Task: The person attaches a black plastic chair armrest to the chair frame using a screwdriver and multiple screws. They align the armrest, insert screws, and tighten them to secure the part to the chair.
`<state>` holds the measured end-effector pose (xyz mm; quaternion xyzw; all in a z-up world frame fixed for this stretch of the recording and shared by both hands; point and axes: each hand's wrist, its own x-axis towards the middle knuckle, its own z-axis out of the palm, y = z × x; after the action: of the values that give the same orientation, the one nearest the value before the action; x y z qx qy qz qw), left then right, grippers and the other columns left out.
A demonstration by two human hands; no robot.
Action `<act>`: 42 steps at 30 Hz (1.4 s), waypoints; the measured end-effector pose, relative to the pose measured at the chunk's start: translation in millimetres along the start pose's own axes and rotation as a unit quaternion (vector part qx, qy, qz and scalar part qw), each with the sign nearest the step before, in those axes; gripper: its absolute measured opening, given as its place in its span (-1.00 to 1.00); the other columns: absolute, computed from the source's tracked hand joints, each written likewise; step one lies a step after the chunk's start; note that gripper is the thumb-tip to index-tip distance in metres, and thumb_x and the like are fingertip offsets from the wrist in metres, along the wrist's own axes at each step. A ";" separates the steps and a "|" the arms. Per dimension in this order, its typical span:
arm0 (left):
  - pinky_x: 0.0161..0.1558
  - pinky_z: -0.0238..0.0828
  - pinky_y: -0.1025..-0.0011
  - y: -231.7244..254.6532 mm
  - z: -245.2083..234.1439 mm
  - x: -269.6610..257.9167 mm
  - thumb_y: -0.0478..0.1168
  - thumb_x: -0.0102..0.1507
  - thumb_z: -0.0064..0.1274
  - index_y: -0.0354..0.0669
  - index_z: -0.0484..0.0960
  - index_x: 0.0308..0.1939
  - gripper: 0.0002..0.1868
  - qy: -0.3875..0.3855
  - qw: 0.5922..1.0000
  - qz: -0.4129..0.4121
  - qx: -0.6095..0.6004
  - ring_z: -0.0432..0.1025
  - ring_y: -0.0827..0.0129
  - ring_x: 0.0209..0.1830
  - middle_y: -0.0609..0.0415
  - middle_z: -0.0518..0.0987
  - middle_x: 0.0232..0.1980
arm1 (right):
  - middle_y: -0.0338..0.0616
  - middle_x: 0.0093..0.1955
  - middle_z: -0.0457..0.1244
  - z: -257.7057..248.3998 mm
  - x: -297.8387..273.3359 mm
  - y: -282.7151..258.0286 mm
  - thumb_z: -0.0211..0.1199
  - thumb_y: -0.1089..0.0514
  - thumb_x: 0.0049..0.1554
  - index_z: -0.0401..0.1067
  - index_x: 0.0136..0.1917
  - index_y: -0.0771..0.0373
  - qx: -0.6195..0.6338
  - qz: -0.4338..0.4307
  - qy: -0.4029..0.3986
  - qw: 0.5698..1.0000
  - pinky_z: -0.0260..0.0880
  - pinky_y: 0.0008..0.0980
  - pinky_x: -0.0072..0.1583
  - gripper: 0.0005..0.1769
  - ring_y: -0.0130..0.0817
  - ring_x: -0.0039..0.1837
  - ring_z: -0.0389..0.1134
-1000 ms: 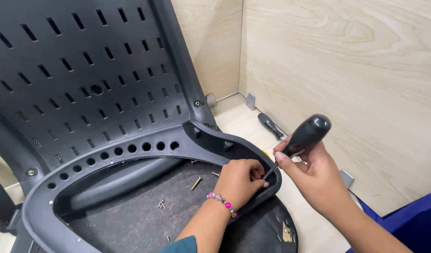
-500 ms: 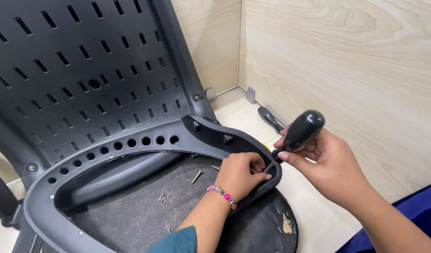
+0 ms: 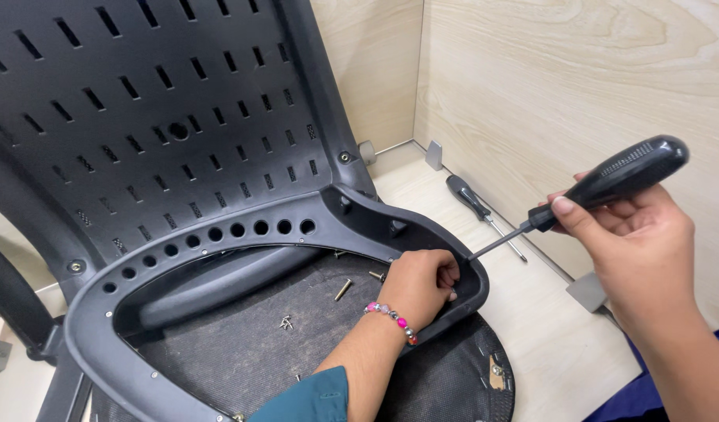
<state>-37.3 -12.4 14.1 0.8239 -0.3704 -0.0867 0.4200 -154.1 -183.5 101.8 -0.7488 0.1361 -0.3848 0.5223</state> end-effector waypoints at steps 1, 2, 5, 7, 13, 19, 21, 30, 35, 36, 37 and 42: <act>-0.20 0.56 0.37 0.7 -0.4 -0.3 -0.42 -0.01 0.30 -0.23 0.66 -0.31 -0.78 0.001 1.000 0.002 0.006 0.62 0.28 -0.31 0.03 0.69 -0.33 | 0.11 0.03 0.35 1.1 0.4 -1.6 0.27 0.34 0.23 0.30 0.19 0.49 -0.007 -0.002 0.005 1.000 0.50 -0.29 0.14 -0.69 -0.20 0.13 0.49; -0.18 0.56 0.37 1.8 -0.2 -0.6 -0.42 -0.01 0.30 -0.23 0.66 -0.31 -0.78 0.001 1.000 0.005 0.011 0.61 0.27 -0.30 0.03 0.68 -0.32 | 0.11 0.02 0.35 2.2 0.5 -3.1 0.26 0.34 0.24 0.30 0.19 0.49 -0.015 -0.004 0.011 1.000 0.51 -0.28 0.12 -0.70 -0.19 0.11 0.49; -0.15 0.55 0.35 2.4 -1.6 -1.1 -0.43 -0.01 0.26 -0.22 0.66 -0.30 -0.78 0.006 1.000 0.021 0.017 0.61 0.24 -0.27 0.03 0.68 -0.30 | 0.10 0.02 0.35 6.6 -0.2 -4.9 0.26 0.34 0.23 0.30 0.18 0.47 -0.012 0.005 0.013 1.000 0.51 -0.27 0.11 -0.72 -0.22 0.11 0.50; -0.13 0.54 0.33 2.1 -1.7 -1.1 -0.44 0.00 0.20 -0.22 0.66 -0.29 -0.80 0.010 0.999 0.036 0.026 0.60 0.22 -0.25 0.02 0.68 -0.29 | 0.10 0.02 0.34 7.5 -0.1 -4.5 0.26 0.35 0.23 0.30 0.18 0.48 0.000 -0.001 0.006 1.000 0.51 -0.27 0.12 -0.71 -0.22 0.12 0.49; -0.13 0.53 0.28 1.5 -0.7 -1.5 -0.44 0.00 0.12 -0.23 0.64 -0.32 -0.81 0.016 0.997 0.058 0.047 0.58 0.17 -0.25 0.00 0.65 -0.27 | 0.10 0.04 0.34 5.6 -0.9 -0.7 0.25 0.35 0.23 0.28 0.20 0.48 0.018 0.012 0.013 1.000 0.51 -0.27 0.13 -0.69 -0.20 0.11 0.49; -0.15 0.54 0.28 1.5 -0.5 -1.0 -0.44 -0.02 0.12 -0.21 0.63 -0.33 -0.81 0.016 0.997 0.066 0.046 0.58 0.18 -0.26 0.01 0.65 -0.28 | 0.11 0.03 0.35 -4.4 -5.6 -0.7 0.26 0.34 0.21 0.29 0.20 0.47 0.017 0.049 0.017 0.999 0.50 -0.27 0.13 -0.67 -0.21 0.11 0.49; -0.16 0.54 0.29 0.6 -0.4 -0.5 -0.45 -0.02 0.13 -0.21 0.63 -0.34 -0.81 0.018 0.996 0.069 0.048 0.58 0.18 -0.27 0.01 0.64 -0.28 | 0.10 0.03 0.35 -5.9 -8.5 -0.9 0.26 0.34 0.20 0.29 0.21 0.47 0.015 0.054 0.016 0.998 0.50 -0.29 0.13 -0.67 -0.22 0.11 0.49; -0.19 0.52 0.27 -0.7 -0.4 0.4 -0.46 0.00 0.11 -0.20 0.63 -0.32 -0.81 0.013 0.993 0.104 0.062 0.57 0.16 -0.26 0.01 0.64 -0.30 | 0.10 0.02 0.36 -9.2 -15.8 -1.7 0.28 0.33 0.18 0.31 0.19 0.47 0.026 0.040 0.003 0.999 0.56 -0.33 0.17 -0.66 -0.24 0.12 0.49; -0.22 0.51 0.29 0.6 -1.3 0.6 -0.46 -0.01 0.11 -0.20 0.62 -0.33 -0.81 0.000 0.994 0.095 0.051 0.56 0.17 -0.29 0.01 0.63 -0.31 | 0.10 0.01 0.37 -10.2 -16.2 -4.6 0.29 0.33 0.17 0.32 0.19 0.45 0.016 0.053 0.002 0.998 0.57 -0.34 0.17 -0.65 -0.23 0.12 0.50; -0.22 0.50 0.29 0.4 -1.1 0.6 -0.46 -0.01 0.12 -0.20 0.62 -0.34 -0.82 -0.001 0.994 0.094 0.054 0.56 0.16 -0.29 0.01 0.62 -0.31 | 0.10 0.02 0.37 -9.8 -16.5 -5.1 0.29 0.33 0.17 0.31 0.19 0.46 0.023 0.049 -0.001 0.999 0.57 -0.34 0.17 -0.65 -0.23 0.12 0.50; -0.23 0.50 0.29 0.3 -0.8 0.7 -0.46 -0.01 0.11 -0.21 0.61 -0.34 -0.81 -0.001 0.994 0.094 0.052 0.56 0.16 -0.29 0.00 0.62 -0.31 | 0.10 0.02 0.37 -9.4 -17.1 -5.4 0.29 0.33 0.17 0.31 0.19 0.46 0.030 0.045 -0.005 0.999 0.57 -0.35 0.17 -0.65 -0.23 0.12 0.50; -0.25 0.49 0.30 -0.4 0.1 3.2 -0.47 0.00 0.11 -0.23 0.60 -0.36 -0.84 -0.010 0.993 0.102 0.052 0.55 0.17 -0.30 -0.01 0.60 -0.32 | 0.09 0.02 0.37 -6.2 -20.5 -5.8 0.30 0.33 0.16 0.31 0.20 0.46 0.059 0.052 -0.015 0.997 0.56 -0.35 0.16 -0.63 -0.24 0.11 0.49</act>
<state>-34.8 -14.5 14.3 0.8017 -0.4603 -0.0323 0.3799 -173.4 -172.9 99.0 -0.7142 0.1441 -0.3528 0.5871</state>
